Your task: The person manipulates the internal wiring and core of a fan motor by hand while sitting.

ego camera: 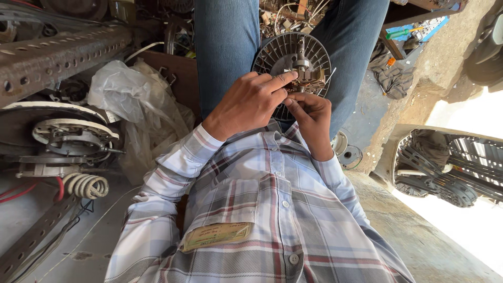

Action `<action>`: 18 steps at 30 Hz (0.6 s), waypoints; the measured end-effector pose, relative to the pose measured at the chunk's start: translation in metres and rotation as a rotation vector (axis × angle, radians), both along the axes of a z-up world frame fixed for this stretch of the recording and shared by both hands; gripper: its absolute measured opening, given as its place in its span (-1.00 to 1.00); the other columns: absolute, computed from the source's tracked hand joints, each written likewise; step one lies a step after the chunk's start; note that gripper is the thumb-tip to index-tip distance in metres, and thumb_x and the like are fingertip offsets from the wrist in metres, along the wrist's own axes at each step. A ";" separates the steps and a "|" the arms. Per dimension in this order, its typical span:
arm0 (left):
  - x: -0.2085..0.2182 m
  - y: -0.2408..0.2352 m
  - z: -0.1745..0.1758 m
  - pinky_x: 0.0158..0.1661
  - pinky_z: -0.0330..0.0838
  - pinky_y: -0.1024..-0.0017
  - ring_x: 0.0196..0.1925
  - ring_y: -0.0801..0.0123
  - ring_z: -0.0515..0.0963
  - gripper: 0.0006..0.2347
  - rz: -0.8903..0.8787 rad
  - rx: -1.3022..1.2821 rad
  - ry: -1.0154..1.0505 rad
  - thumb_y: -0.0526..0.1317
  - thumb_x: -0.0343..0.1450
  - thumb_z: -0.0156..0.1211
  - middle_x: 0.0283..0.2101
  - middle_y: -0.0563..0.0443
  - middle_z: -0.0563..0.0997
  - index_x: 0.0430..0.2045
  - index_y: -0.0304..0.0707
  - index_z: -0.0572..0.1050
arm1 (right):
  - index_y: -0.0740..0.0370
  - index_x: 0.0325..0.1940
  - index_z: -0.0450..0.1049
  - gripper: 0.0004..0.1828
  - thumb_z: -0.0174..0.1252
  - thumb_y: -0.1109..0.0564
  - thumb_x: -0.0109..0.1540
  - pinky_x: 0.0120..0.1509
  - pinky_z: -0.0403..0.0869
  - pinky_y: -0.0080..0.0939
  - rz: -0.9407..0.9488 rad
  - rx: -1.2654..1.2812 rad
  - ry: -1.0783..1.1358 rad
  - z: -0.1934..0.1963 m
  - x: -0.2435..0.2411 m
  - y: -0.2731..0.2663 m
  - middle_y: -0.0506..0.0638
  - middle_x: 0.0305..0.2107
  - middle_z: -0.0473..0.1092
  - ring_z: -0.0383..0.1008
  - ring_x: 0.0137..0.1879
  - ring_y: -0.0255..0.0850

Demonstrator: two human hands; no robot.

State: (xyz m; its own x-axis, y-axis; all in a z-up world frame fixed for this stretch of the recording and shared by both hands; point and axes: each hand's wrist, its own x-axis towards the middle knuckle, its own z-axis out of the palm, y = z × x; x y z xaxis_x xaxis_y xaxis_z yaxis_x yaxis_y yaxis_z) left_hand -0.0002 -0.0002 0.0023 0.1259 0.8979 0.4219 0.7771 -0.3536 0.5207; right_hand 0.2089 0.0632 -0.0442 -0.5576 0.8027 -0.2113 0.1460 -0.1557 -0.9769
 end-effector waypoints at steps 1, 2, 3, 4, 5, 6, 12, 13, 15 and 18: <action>-0.001 0.000 0.001 -0.33 0.49 0.33 -0.38 0.31 0.62 -0.89 0.005 0.009 0.000 -0.37 0.37 0.25 0.07 -0.17 0.65 -0.59 -0.37 0.53 | 0.42 -0.06 0.60 -0.88 0.28 0.32 0.32 -0.19 0.38 -0.49 -0.010 0.017 -0.004 -0.001 0.003 0.000 -0.10 -0.35 0.55 0.42 -0.27 -0.52; 0.000 0.001 0.003 -0.32 0.50 0.33 -0.37 0.31 0.63 -0.88 0.005 0.017 -0.001 -0.36 0.37 0.26 0.06 -0.18 0.65 -0.60 -0.36 0.52 | 0.42 -0.07 0.60 -0.88 0.29 0.32 0.32 -0.20 0.37 -0.49 -0.023 0.008 -0.016 -0.002 0.007 -0.001 -0.10 -0.36 0.55 0.41 -0.28 -0.52; 0.001 0.001 0.006 -0.33 0.48 0.34 -0.36 0.31 0.63 -0.92 0.020 0.032 -0.038 -0.36 0.38 0.26 -0.03 -0.14 0.65 -0.53 -0.37 0.54 | 0.42 -0.07 0.60 -0.88 0.29 0.31 0.32 -0.21 0.36 -0.49 -0.037 0.000 -0.029 -0.003 0.011 -0.002 -0.10 -0.37 0.54 0.40 -0.29 -0.52; 0.001 0.001 0.009 -0.35 0.46 0.35 -0.35 0.30 0.63 -0.96 0.033 0.048 -0.072 -0.36 0.38 0.26 -0.11 -0.10 0.64 -0.46 -0.38 0.56 | 0.42 -0.08 0.60 -0.88 0.30 0.30 0.31 -0.23 0.35 -0.49 -0.052 -0.006 -0.037 -0.004 0.014 -0.003 -0.10 -0.37 0.54 0.40 -0.30 -0.52; 0.002 0.003 0.013 -0.36 0.44 0.35 -0.34 0.30 0.63 -0.96 0.046 0.064 -0.106 -0.37 0.39 0.26 -0.19 -0.06 0.63 -0.39 -0.38 0.57 | 0.42 -0.08 0.60 -0.87 0.30 0.30 0.31 -0.21 0.37 -0.49 -0.057 0.017 -0.041 -0.005 0.016 -0.005 -0.10 -0.37 0.55 0.41 -0.30 -0.52; 0.003 0.007 0.017 -0.39 0.42 0.35 -0.38 0.31 0.60 -0.96 0.042 0.066 -0.084 -0.36 0.39 0.27 -0.27 -0.03 0.58 -0.38 -0.38 0.58 | 0.42 -0.08 0.60 -0.87 0.30 0.29 0.31 -0.20 0.39 -0.49 -0.063 0.041 -0.046 -0.007 0.018 -0.006 -0.11 -0.37 0.55 0.43 -0.30 -0.52; 0.018 0.063 0.025 -0.43 0.40 0.35 -0.47 0.36 0.54 -0.98 0.000 0.138 -0.042 -0.36 0.39 0.29 -0.44 0.05 0.44 -0.39 -0.30 0.58 | 0.41 -0.06 0.60 -0.86 0.30 0.28 0.31 -0.22 0.32 -0.50 -0.205 0.062 0.037 -0.006 0.027 -0.010 -0.17 -0.40 0.49 0.35 -0.32 -0.53; 0.021 0.075 0.024 -0.45 0.40 0.35 -0.48 0.36 0.54 -0.98 -0.012 0.124 -0.057 -0.36 0.40 0.31 -0.45 0.05 0.44 -0.42 -0.28 0.58 | 0.41 -0.07 0.60 -0.86 0.31 0.28 0.31 -0.24 0.30 -0.50 -0.254 0.065 0.042 -0.006 0.026 -0.008 -0.17 -0.41 0.49 0.33 -0.33 -0.54; 0.022 0.093 0.019 -0.45 0.42 0.34 -0.48 0.31 0.56 -0.93 0.003 0.113 -0.066 -0.33 0.40 0.34 -0.45 0.04 0.45 -0.48 -0.25 0.57 | 0.40 -0.14 0.60 -0.90 0.30 0.28 0.31 -0.29 0.27 -0.50 -0.293 0.076 0.015 -0.011 0.022 -0.001 -0.20 -0.47 0.46 0.32 -0.37 -0.55; 0.019 0.111 0.001 -0.43 0.45 0.29 -0.45 0.23 0.60 -0.85 0.094 0.036 -0.046 -0.27 0.35 0.40 -0.43 0.00 0.49 -0.61 -0.26 0.55 | 0.40 -0.20 0.61 -0.92 0.32 0.28 0.30 -0.35 0.14 -0.50 -0.295 0.065 0.017 -0.021 0.017 0.004 -0.25 -0.54 0.36 0.19 -0.42 -0.57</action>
State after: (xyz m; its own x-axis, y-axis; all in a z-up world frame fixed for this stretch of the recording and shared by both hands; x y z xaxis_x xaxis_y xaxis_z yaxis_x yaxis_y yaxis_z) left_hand 0.0192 0.1112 0.0036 0.0219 0.8891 0.4572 0.7831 -0.2995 0.5450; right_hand 0.2255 0.0673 -0.0652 -0.3018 0.9419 -0.1473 0.0875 -0.1265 -0.9881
